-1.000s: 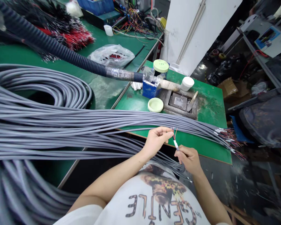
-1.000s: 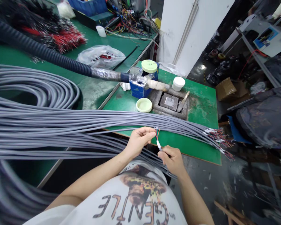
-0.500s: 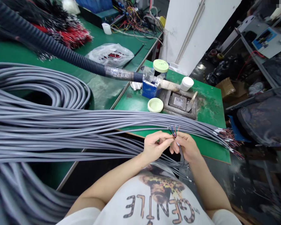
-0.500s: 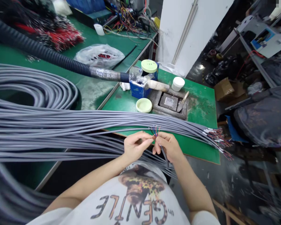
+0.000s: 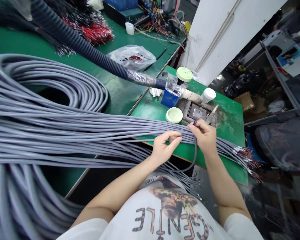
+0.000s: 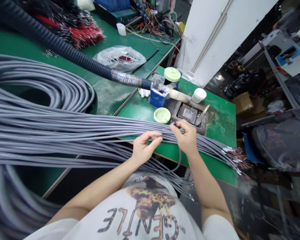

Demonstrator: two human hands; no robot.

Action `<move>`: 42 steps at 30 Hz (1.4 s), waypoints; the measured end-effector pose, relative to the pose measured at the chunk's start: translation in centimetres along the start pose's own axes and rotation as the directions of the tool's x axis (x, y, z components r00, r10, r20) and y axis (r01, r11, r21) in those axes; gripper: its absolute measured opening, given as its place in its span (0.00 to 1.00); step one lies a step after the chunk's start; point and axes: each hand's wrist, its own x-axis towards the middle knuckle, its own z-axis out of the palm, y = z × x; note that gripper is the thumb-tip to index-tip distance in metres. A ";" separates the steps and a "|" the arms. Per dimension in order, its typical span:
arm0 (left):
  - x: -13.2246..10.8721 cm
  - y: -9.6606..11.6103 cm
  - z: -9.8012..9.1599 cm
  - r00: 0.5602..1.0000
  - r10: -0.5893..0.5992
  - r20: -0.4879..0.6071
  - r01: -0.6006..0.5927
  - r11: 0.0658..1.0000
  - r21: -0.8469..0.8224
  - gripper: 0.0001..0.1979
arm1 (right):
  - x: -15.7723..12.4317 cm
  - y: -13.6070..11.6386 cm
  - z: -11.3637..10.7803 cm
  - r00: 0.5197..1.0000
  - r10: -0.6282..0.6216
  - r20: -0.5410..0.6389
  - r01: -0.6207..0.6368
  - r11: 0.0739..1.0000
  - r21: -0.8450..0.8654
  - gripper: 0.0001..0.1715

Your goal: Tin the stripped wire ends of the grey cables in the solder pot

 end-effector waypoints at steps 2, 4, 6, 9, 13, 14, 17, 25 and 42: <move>0.8 -0.9 -1.2 0.988 0.152 0.034 -0.156 0.968 0.198 0.06 | 2.6 1.0 0.4 0.994 -0.108 0.005 0.107 0.980 -0.167 0.12; 1.3 -1.9 -2.1 0.965 0.245 0.094 -0.262 0.899 0.351 0.06 | 4.9 2.2 1.1 0.985 -0.171 0.034 0.173 0.940 -0.293 0.12; 1.4 -2.9 -2.6 0.943 0.287 0.169 -0.333 0.832 0.445 0.06 | 6.7 3.3 2.0 0.981 -0.182 0.072 0.195 0.900 -0.389 0.12; 1.2 -4.0 -2.7 0.916 0.316 0.249 -0.401 0.759 0.513 0.06 | 8.3 4.4 3.3 0.980 -0.135 0.149 0.192 0.842 -0.504 0.13; 1.0 -4.4 -2.5 0.904 0.325 0.277 -0.427 0.706 0.565 0.08 | 9.1 5.1 4.2 0.971 -0.070 0.230 0.199 0.772 -0.603 0.15; 1.0 -4.4 -2.5 0.902 0.326 0.283 -0.432 0.698 0.571 0.08 | 9.2 5.3 4.3 0.969 -0.057 0.242 0.199 0.760 -0.618 0.14; 1.1 -4.3 -2.6 0.898 0.325 0.297 -0.439 0.698 0.565 0.09 | 9.3 5.6 4.5 0.966 -0.029 0.258 0.195 0.737 -0.647 0.14; 1.1 -4.3 -2.6 0.893 0.329 0.308 -0.450 0.684 0.574 0.08 | 9.2 5.0 3.5 0.967 -0.092 0.236 0.225 0.738 -0.636 0.13; 1.0 -4.3 -2.5 0.878 0.381 0.289 -0.478 0.666 0.573 0.04 | 8.9 14.5 -5.8 0.990 0.005 -0.141 -0.116 0.596 -0.795 0.15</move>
